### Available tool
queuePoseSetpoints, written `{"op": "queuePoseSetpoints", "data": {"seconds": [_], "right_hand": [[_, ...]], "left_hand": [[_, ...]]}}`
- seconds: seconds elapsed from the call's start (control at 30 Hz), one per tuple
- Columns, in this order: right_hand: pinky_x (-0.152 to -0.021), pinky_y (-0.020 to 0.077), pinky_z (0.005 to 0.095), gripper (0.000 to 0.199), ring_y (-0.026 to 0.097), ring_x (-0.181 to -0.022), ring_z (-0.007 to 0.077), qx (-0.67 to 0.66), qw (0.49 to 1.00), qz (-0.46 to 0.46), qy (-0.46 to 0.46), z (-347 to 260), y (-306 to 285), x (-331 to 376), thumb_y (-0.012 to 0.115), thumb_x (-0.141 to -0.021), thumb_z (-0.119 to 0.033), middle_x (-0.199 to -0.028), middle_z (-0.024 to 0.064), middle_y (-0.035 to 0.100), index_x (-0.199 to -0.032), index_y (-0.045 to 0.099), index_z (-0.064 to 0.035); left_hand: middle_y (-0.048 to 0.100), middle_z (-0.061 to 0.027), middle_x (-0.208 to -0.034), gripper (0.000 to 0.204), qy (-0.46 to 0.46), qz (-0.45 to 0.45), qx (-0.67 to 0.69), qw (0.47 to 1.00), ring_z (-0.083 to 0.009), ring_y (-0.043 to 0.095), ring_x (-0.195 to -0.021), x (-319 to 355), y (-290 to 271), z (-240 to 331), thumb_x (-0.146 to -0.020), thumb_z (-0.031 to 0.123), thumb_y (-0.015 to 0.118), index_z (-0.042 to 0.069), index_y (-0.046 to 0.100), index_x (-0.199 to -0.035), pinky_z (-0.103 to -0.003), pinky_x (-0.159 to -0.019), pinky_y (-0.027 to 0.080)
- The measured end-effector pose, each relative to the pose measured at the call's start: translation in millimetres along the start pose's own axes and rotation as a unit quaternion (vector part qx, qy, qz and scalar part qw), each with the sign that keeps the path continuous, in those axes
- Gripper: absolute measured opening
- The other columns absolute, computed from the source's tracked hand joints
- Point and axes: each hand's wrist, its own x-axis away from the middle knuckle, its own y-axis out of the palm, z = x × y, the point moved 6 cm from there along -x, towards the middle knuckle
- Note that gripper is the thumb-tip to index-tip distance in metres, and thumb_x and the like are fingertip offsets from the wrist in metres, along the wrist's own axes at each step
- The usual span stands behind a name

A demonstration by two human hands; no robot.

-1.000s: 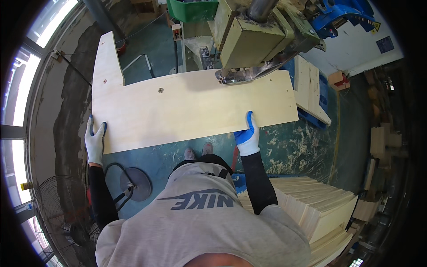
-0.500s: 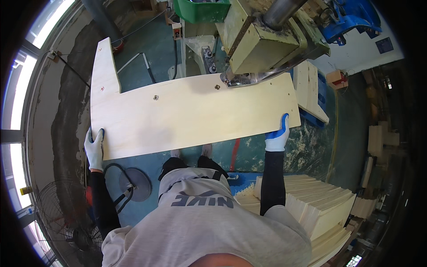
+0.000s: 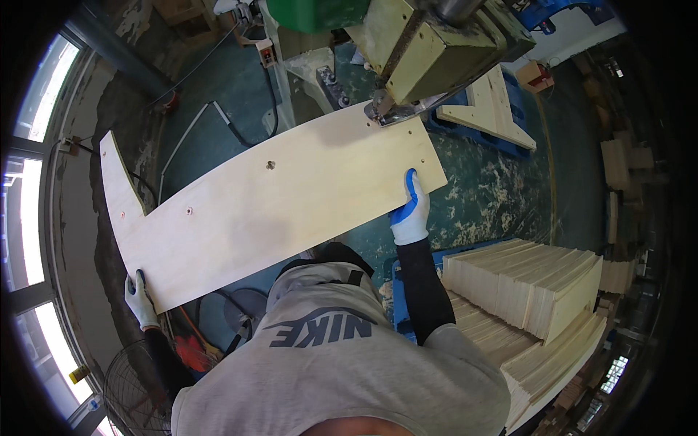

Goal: The person uses a riveting machine to fasten metal components onto L-shaped wooden boards, picking up each board from a stack, positioning it under the machine head, and then placing the finished boards onto a blue pallet.

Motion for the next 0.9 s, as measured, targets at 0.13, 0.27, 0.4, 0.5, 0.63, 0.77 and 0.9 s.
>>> {"op": "queuePoseSetpoints", "data": {"seconds": [0.13,0.27,0.4,0.5,0.63,0.77,0.9], "right_hand": [[-0.103,0.0492,0.0398,0.046,0.059,-0.123,0.0242,0.001,1.0,0.003,-0.013,-3,-3,-15,0.053,-0.105,-0.024,-0.136,0.0099,0.057,-0.145,0.044,-0.0039],[-0.103,0.049,0.0405,0.046,0.059,-0.123,0.0246,0.004,1.0,0.012,-0.027,-3,-5,-15,0.054,-0.104,-0.022,-0.136,0.0101,0.057,-0.145,0.044,-0.0033],[-0.103,0.0488,0.0404,0.046,0.059,-0.123,0.0244,0.016,0.999,0.024,-0.036,-3,-9,-12,0.056,-0.104,-0.021,-0.135,0.0102,0.058,-0.144,0.044,-0.003],[-0.103,0.0492,0.0399,0.046,0.059,-0.123,0.0243,0.015,0.999,0.03,-0.032,2,-14,-12,0.056,-0.104,-0.022,-0.135,0.01,0.058,-0.145,0.044,-0.003],[-0.101,0.0502,0.0393,0.046,0.059,-0.122,0.0239,0.02,0.998,0.04,-0.037,-2,-4,1,0.055,-0.104,-0.022,-0.134,0.0102,0.059,-0.144,0.045,-0.0029],[-0.101,0.0503,0.0394,0.044,0.06,-0.122,0.0228,0.02,0.998,0.04,-0.047,0,-16,-5,0.055,-0.104,-0.019,-0.133,0.0106,0.059,-0.143,0.046,-0.002],[-0.101,0.0502,0.0377,0.044,0.06,-0.121,0.0223,0.046,0.996,0.051,-0.059,2,-20,-10,0.058,-0.103,-0.018,-0.133,0.0102,0.059,-0.141,0.048,-0.0008]], "left_hand": [[0.064,-0.0001,-0.101,0.036,0.07,-0.01,-0.001,0.997,-0.0071,0.053,-0.087,-1,24,19,-0.098,0.022,0.067,-0.009,0.064,-0.118,-0.022,-0.077,0.045],[0.066,-0.0034,-0.108,0.038,0.03,-0.039,0.005,0.999,-0.0094,0.056,-0.095,-9,23,16,-0.099,0.021,0.066,-0.01,0.062,-0.121,-0.024,-0.085,0.046],[0.066,-0.0044,-0.109,0.037,0.034,-0.061,-0.017,0.997,-0.0101,0.056,-0.096,-6,22,28,-0.1,0.021,0.065,-0.01,0.062,-0.121,-0.025,-0.086,0.046],[0.066,-0.0048,-0.109,0.037,0.051,-0.068,-0.019,0.996,-0.0109,0.056,-0.096,-4,24,30,-0.1,0.021,0.064,-0.01,0.062,-0.12,-0.025,-0.087,0.046],[0.066,-0.005,-0.108,0.037,0.035,-0.056,-0.015,0.998,-0.012,0.056,-0.095,2,17,31,-0.1,0.022,0.063,-0.009,0.063,-0.12,-0.025,-0.087,0.045],[0.065,-0.0043,-0.106,0.037,0.035,-0.062,-0.045,0.996,-0.0112,0.055,-0.094,2,22,30,-0.1,0.023,0.064,-0.008,0.063,-0.12,-0.025,-0.086,0.045],[0.065,-0.0031,-0.103,0.038,0.028,-0.082,-0.048,0.995,-0.01,0.054,-0.092,2,20,30,-0.1,0.025,0.065,-0.009,0.063,-0.118,-0.025,-0.084,0.045]]}}
